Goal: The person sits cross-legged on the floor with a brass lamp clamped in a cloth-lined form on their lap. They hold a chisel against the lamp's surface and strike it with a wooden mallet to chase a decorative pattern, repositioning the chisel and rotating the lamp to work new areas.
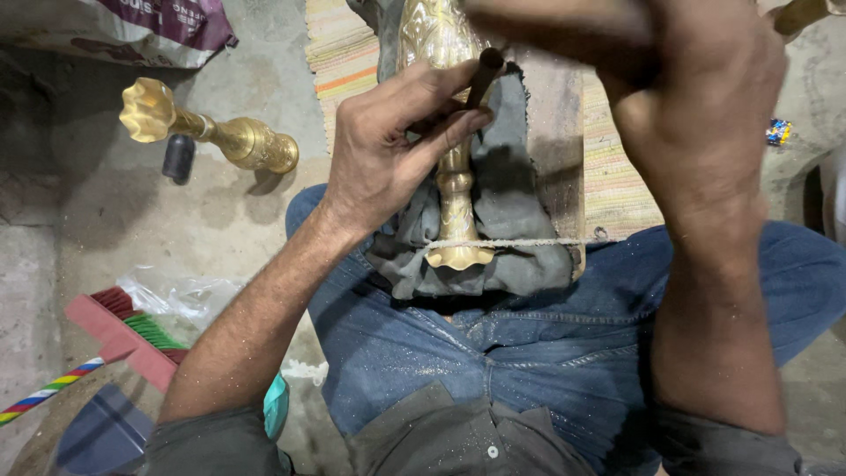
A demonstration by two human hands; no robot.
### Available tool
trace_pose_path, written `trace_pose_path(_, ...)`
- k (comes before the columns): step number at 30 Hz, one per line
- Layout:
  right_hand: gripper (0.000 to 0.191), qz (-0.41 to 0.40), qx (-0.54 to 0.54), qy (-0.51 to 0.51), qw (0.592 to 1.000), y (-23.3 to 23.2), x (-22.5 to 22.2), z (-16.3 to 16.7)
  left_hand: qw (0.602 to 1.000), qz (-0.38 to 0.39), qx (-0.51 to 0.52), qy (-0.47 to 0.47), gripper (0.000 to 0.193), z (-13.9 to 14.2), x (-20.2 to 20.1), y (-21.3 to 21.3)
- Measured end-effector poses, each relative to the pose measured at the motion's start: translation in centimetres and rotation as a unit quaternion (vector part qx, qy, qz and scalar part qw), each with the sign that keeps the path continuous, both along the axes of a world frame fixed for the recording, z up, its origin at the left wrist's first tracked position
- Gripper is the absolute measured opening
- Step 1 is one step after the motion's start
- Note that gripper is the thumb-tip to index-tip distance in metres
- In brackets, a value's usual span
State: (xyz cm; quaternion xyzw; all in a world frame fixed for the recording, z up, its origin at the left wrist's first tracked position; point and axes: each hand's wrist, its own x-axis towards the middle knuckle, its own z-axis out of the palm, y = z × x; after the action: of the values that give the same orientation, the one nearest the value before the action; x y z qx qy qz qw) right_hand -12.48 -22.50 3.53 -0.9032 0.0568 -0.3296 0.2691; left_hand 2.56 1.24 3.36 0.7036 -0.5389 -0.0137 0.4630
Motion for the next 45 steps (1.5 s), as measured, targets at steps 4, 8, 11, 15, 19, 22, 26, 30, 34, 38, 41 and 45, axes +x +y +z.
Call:
trace_pose_path(4, 0.015, 0.034, -0.025, 0.009, 0.999, -0.1, -0.1, 0.3, 1.0, -0.014, -0.01, -0.005, 0.039, 0.0, 0.0, 0.0)
trace_pose_path(8, 0.02, -0.007, -0.072, 0.004, 0.997, 0.0, 0.1, 0.4, 1.0, -0.016, -0.01, 0.009, 0.035, 0.0, 0.1, -0.1)
trace_pose_path(11, 0.019, 0.065, 0.099, 0.0, 0.993, 0.0, 0.6, 0.2, 1.0, -0.013, -0.004, -0.007, 0.038, -0.1, 0.2, 0.0)
trace_pose_path(15, 0.017, 0.067, 0.132, -0.008, 0.989, 0.3, 0.4, 0.3, 0.999, -0.029, -0.018, 0.006, 0.036, -0.4, 0.4, -0.1)
trace_pose_path(19, 0.023, -0.046, -0.148, -0.002, 0.988, 0.6, -0.1, 0.9, 1.0, -0.026, -0.008, 0.013, 0.028, -0.6, 0.5, 0.0)
trace_pose_path(22, 0.02, -0.013, -0.012, 0.003, 1.0, 0.8, 0.1, 1.4, 0.999, -0.037, -0.017, 0.013, 0.034, -0.5, 0.5, 0.0)
trace_pose_path(26, 0.026, -0.02, -0.194, -0.008, 0.981, 0.9, 0.2, 1.7, 1.0, -0.025, -0.011, 0.014, 0.031, -0.1, 0.3, 0.1)
trace_pose_path(30, 0.024, -0.001, -0.133, 0.017, 0.991, 1.0, 0.3, 1.6, 0.999, -0.041, -0.017, 0.029, 0.03, 0.3, 0.1, 0.1)
trace_pose_path(34, 0.02, -0.007, -0.038, 0.02, 0.999, 0.9, 0.3, 1.3, 0.999, -0.024, 0.001, 0.034, 0.037, 0.5, 0.1, 0.2)
trace_pose_path(38, 0.022, 0.023, -0.086, -0.01, 0.996, 0.8, -0.1, 1.2, 0.999, -0.035, -0.019, 0.014, 0.034, 0.3, 0.3, 0.1)
trace_pose_path(41, 0.023, -0.007, -0.08, -0.02, 0.997, 0.9, -0.2, 1.1, 1.0, -0.025, -0.005, 0.008, 0.037, 0.1, 0.3, 0.1)
trace_pose_path(45, 0.027, -0.042, -0.164, -0.022, 0.985, 0.8, -0.1, 1.2, 0.999, -0.045, -0.024, 0.013, 0.032, -0.2, 0.6, 0.0)
